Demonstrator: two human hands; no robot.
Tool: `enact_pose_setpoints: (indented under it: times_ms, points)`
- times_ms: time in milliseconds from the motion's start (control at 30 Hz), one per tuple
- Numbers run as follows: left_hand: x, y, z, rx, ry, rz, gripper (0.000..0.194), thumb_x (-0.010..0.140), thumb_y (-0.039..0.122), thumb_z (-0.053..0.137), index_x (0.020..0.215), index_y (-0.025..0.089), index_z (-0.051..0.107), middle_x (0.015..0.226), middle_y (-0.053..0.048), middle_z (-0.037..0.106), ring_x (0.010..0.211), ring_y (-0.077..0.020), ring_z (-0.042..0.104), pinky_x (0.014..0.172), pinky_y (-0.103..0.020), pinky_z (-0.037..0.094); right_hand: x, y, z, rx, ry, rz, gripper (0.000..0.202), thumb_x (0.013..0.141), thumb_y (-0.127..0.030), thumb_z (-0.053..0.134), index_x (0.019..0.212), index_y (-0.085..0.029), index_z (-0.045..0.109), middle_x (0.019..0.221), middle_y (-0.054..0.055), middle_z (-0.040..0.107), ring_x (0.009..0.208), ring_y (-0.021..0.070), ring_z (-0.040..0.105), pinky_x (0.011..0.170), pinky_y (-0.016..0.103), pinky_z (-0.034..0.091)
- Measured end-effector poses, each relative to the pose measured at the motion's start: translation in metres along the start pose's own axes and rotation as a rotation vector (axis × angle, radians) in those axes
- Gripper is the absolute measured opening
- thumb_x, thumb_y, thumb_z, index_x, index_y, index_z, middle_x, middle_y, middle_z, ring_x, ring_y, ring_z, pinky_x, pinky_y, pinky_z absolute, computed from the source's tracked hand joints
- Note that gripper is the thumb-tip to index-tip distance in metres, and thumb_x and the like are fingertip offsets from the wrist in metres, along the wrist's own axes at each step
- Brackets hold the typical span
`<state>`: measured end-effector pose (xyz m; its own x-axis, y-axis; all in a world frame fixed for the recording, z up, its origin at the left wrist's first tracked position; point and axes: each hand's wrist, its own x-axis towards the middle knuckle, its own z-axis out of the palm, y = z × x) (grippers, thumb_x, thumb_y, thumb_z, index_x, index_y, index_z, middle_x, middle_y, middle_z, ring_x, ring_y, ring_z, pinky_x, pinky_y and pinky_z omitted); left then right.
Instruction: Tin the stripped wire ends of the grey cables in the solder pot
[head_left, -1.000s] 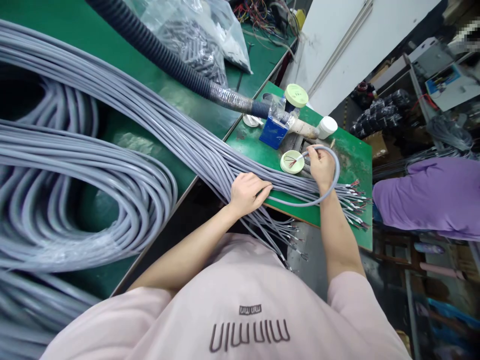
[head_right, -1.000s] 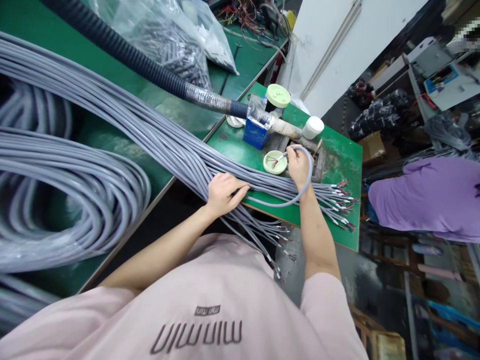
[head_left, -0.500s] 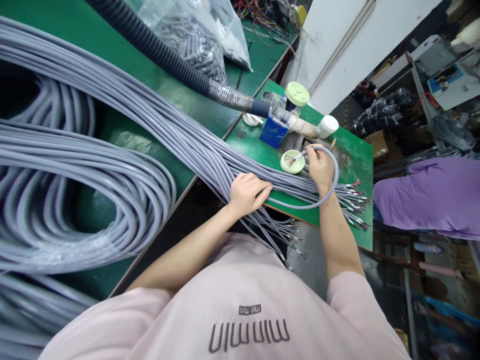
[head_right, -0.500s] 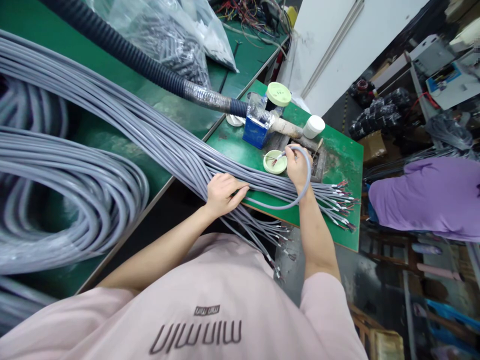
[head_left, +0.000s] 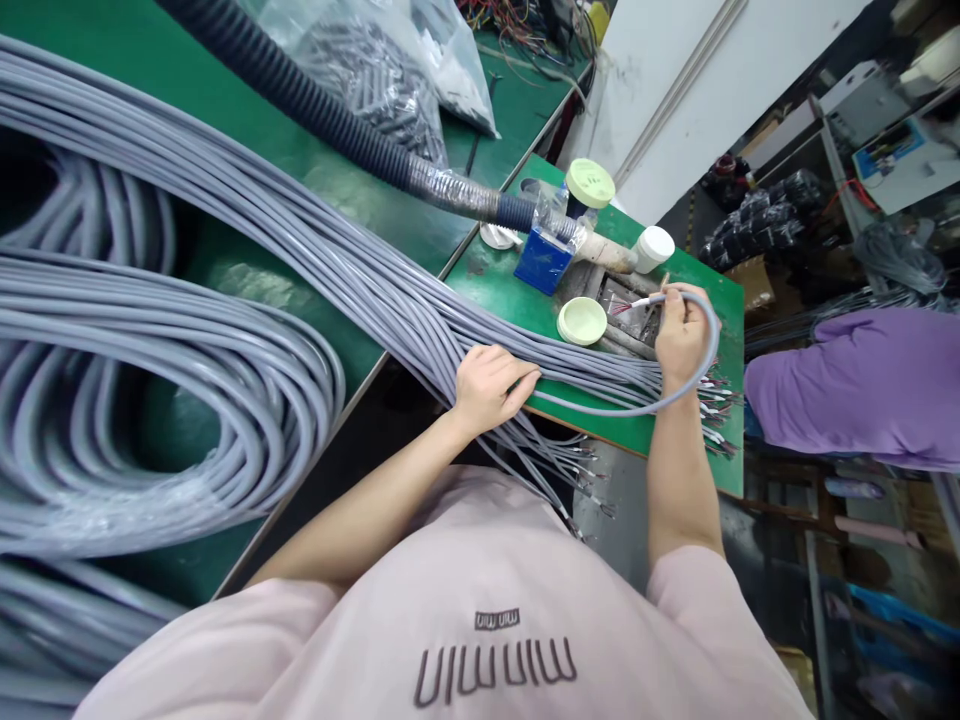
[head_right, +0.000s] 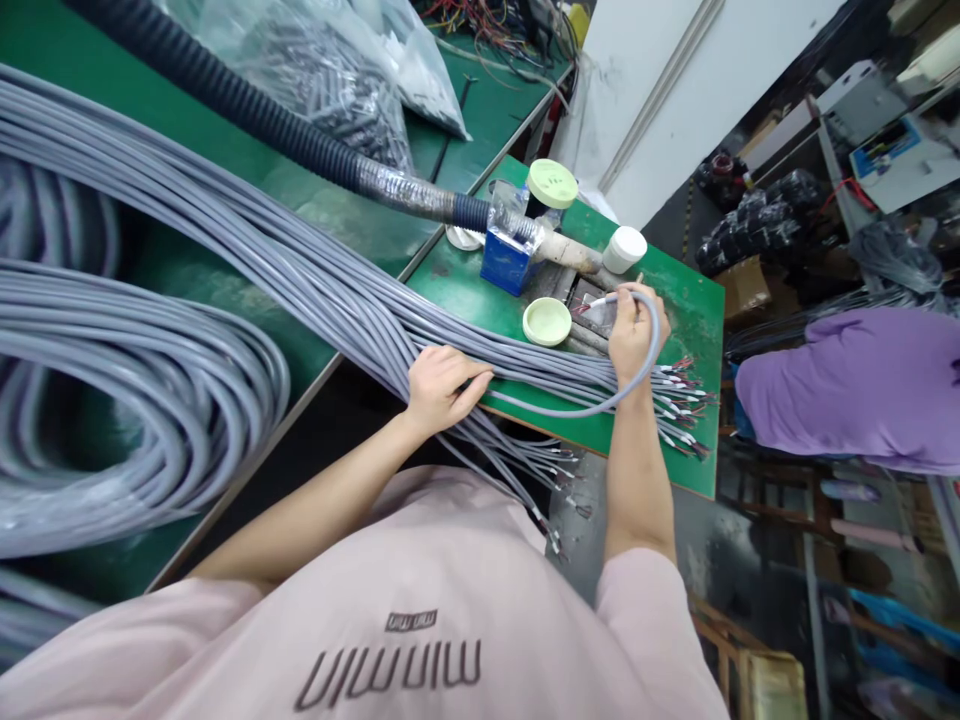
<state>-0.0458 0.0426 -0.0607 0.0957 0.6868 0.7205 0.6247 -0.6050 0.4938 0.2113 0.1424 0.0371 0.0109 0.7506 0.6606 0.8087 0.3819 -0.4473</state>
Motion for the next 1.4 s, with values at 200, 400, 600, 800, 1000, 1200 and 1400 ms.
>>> enact_pose_setpoints:
  times_ms: [200, 400, 600, 800, 1000, 1200, 1400]
  points:
    - [0.000, 0.000, -0.001, -0.003, 0.009, 0.004, 0.008, 0.086, 0.024, 0.061, 0.087, 0.022, 0.069, 0.077, -0.001, 0.075, 0.069, -0.0158, 0.062, 0.069, -0.035, 0.038, 0.009, 0.044, 0.001, -0.130, 0.064, 0.041, 0.033, 0.096, -0.041, 0.041, 0.091, -0.020, 0.066, 0.087, 0.005, 0.070, 0.086, 0.0206, 0.065, 0.085, 0.037, 0.049]
    - [-0.001, -0.001, 0.000, -0.003, 0.001, 0.000, 0.008, 0.087, 0.024, 0.061, 0.088, 0.022, 0.068, 0.077, -0.001, 0.074, 0.070, -0.0162, 0.062, 0.069, -0.036, 0.038, 0.014, 0.070, 0.014, -0.185, 0.035, 0.103, 0.033, 0.094, -0.039, 0.040, 0.088, -0.020, 0.066, 0.085, 0.006, 0.072, 0.083, 0.0212, 0.066, 0.083, 0.036, 0.050]
    - [-0.003, -0.002, 0.000, -0.015, 0.014, 0.010, 0.007, 0.086, 0.023, 0.062, 0.090, 0.022, 0.068, 0.077, 0.000, 0.074, 0.070, -0.0158, 0.061, 0.069, -0.035, 0.038, 0.018, 0.084, 0.019, -0.205, 0.012, 0.133, 0.033, 0.093, -0.037, 0.039, 0.088, -0.019, 0.066, 0.084, 0.007, 0.071, 0.081, 0.0215, 0.066, 0.083, 0.036, 0.049]
    - [-0.002, -0.001, -0.001, -0.007, 0.018, 0.014, 0.007, 0.085, 0.023, 0.063, 0.090, 0.023, 0.068, 0.076, 0.000, 0.074, 0.070, -0.0155, 0.062, 0.069, -0.035, 0.038, 0.018, 0.094, 0.025, -0.174, -0.019, 0.133, 0.032, 0.093, -0.038, 0.040, 0.089, -0.019, 0.064, 0.082, 0.006, 0.071, 0.082, 0.0218, 0.066, 0.087, 0.037, 0.048]
    - [-0.002, -0.001, -0.001, 0.004, 0.001, 0.009, 0.007, 0.086, 0.023, 0.062, 0.089, 0.023, 0.068, 0.075, 0.000, 0.074, 0.070, -0.0161, 0.063, 0.071, -0.035, 0.039, 0.018, 0.095, 0.028, -0.165, -0.030, 0.143, 0.030, 0.092, -0.038, 0.040, 0.088, -0.019, 0.064, 0.083, 0.007, 0.071, 0.082, 0.0223, 0.065, 0.086, 0.037, 0.048]
    - [-0.004, -0.002, 0.000, 0.013, 0.005, 0.019, 0.008, 0.085, 0.023, 0.062, 0.091, 0.024, 0.068, 0.074, 0.000, 0.074, 0.071, -0.0166, 0.063, 0.070, -0.036, 0.040, 0.017, 0.097, 0.032, -0.175, -0.034, 0.148, 0.028, 0.091, -0.037, 0.042, 0.085, -0.020, 0.064, 0.082, 0.006, 0.072, 0.083, 0.0222, 0.066, 0.084, 0.036, 0.048]
    - [-0.004, -0.002, 0.000, 0.004, -0.004, 0.006, 0.008, 0.085, 0.024, 0.062, 0.091, 0.024, 0.068, 0.074, 0.001, 0.073, 0.071, -0.0162, 0.063, 0.071, -0.036, 0.040, 0.017, 0.091, 0.027, -0.133, -0.008, 0.136, 0.030, 0.093, -0.037, 0.041, 0.086, -0.019, 0.064, 0.083, 0.005, 0.070, 0.081, 0.0199, 0.066, 0.083, 0.035, 0.049]
